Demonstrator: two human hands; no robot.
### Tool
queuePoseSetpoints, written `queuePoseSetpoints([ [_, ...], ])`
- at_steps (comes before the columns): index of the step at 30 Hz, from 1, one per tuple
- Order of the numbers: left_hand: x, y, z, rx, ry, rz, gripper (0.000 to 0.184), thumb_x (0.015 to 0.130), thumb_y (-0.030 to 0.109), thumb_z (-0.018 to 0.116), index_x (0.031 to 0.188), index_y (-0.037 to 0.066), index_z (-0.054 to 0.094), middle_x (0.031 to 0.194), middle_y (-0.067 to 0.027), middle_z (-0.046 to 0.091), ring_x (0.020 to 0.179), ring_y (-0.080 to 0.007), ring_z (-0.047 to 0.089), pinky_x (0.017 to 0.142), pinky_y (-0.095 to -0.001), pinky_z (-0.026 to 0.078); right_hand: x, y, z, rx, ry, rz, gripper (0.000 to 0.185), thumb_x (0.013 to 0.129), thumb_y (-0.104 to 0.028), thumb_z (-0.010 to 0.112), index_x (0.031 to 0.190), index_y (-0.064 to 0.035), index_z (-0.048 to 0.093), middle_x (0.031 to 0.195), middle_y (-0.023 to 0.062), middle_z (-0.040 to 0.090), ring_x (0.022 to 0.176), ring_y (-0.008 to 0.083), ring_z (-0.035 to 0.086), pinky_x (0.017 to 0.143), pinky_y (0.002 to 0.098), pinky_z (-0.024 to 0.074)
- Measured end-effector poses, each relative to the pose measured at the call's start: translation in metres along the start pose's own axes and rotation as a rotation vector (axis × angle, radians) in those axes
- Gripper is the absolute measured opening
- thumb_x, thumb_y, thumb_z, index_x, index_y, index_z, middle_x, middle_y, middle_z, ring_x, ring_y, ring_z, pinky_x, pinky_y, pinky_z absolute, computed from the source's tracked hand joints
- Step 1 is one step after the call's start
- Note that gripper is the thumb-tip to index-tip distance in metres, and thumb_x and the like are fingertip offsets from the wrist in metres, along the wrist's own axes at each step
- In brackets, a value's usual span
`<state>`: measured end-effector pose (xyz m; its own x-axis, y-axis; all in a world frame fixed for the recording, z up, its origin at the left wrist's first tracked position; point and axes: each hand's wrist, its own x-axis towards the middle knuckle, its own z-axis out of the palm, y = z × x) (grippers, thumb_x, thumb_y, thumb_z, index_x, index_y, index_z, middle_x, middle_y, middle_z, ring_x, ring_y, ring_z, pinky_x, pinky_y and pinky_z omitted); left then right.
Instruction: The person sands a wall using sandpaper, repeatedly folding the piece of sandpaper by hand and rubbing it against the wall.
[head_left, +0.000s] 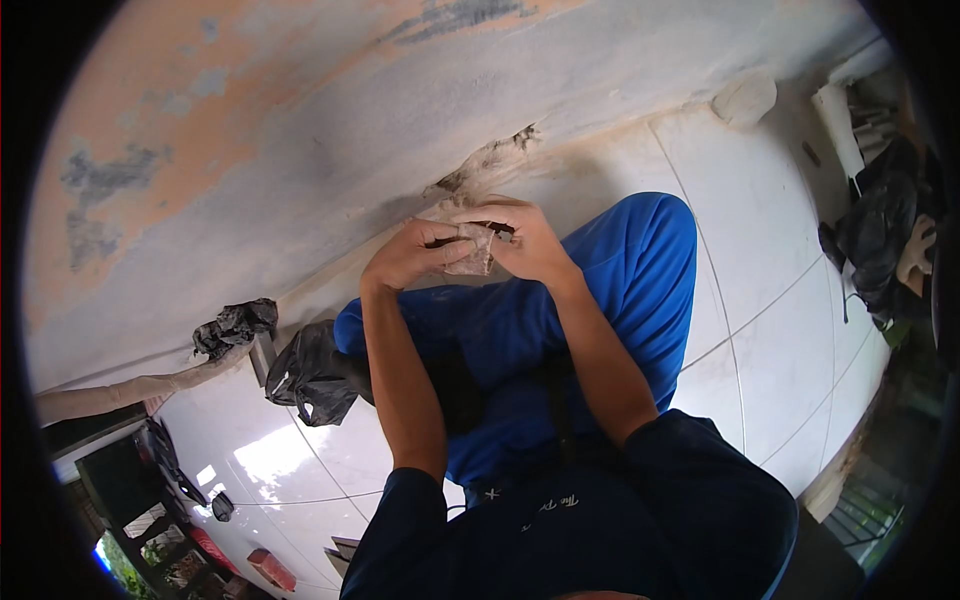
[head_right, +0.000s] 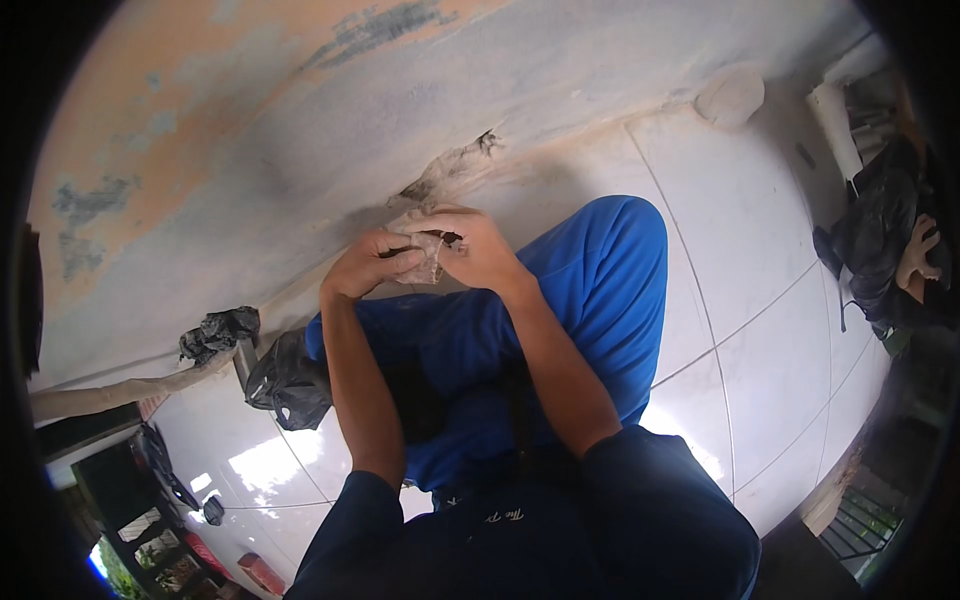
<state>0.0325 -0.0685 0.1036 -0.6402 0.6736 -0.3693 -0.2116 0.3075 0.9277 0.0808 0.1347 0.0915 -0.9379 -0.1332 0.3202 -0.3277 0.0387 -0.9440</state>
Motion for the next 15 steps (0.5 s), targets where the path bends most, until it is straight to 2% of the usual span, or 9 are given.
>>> queuePoseSetpoints([
  [3,0.0,-0.001,0.0,0.004,-0.035,0.023,0.026,0.088,0.021,0.07,0.104,0.0,0.072,0.084,-0.0004,0.069,0.077,-0.0055,0.056,0.069,-0.0249,0.048,-0.002,0.001,-0.003,0.145,-0.055,0.142,0.047,0.069,0.016,0.049,0.108,0.0001,0.07,0.09,0.0089,0.066,0.081,0.0124,0.058,0.07,0.024,0.0455],
  [6,-0.002,0.002,0.001,0.011,-0.051,0.008,0.025,0.088,0.019,0.07,0.104,-0.001,0.071,0.087,-0.0018,0.07,0.078,-0.0059,0.057,0.071,-0.0249,0.048,-0.002,-0.004,-0.006,0.16,-0.073,0.177,0.046,0.07,0.019,0.048,0.105,0.001,0.071,0.093,0.0084,0.066,0.084,0.0136,0.06,0.074,0.0237,0.046],
  [9,-0.003,0.008,0.002,0.031,-0.069,-0.022,0.024,0.088,0.016,0.069,0.102,-0.003,0.07,0.087,-0.0016,0.069,0.079,-0.0068,0.058,0.073,-0.0253,0.049,-0.003,0.012,-0.005,0.194,-0.063,0.176,0.038,0.074,0.016,0.054,0.102,-0.0008,0.073,0.09,0.0097,0.069,0.081,0.012,0.062,0.073,0.0244,0.0476],
  [15,-0.002,0.003,0.001,-0.004,-0.079,0.028,0.026,0.088,0.016,0.07,0.107,-0.002,0.07,0.089,-0.0021,0.071,0.081,-0.006,0.058,0.074,-0.0244,0.049,-0.002,0.01,-0.005,0.263,-0.035,0.218,0.036,0.075,0.016,0.054,0.101,0.0005,0.074,0.089,0.0086,0.07,0.083,0.0113,0.062,0.076,0.0231,0.0475],
])
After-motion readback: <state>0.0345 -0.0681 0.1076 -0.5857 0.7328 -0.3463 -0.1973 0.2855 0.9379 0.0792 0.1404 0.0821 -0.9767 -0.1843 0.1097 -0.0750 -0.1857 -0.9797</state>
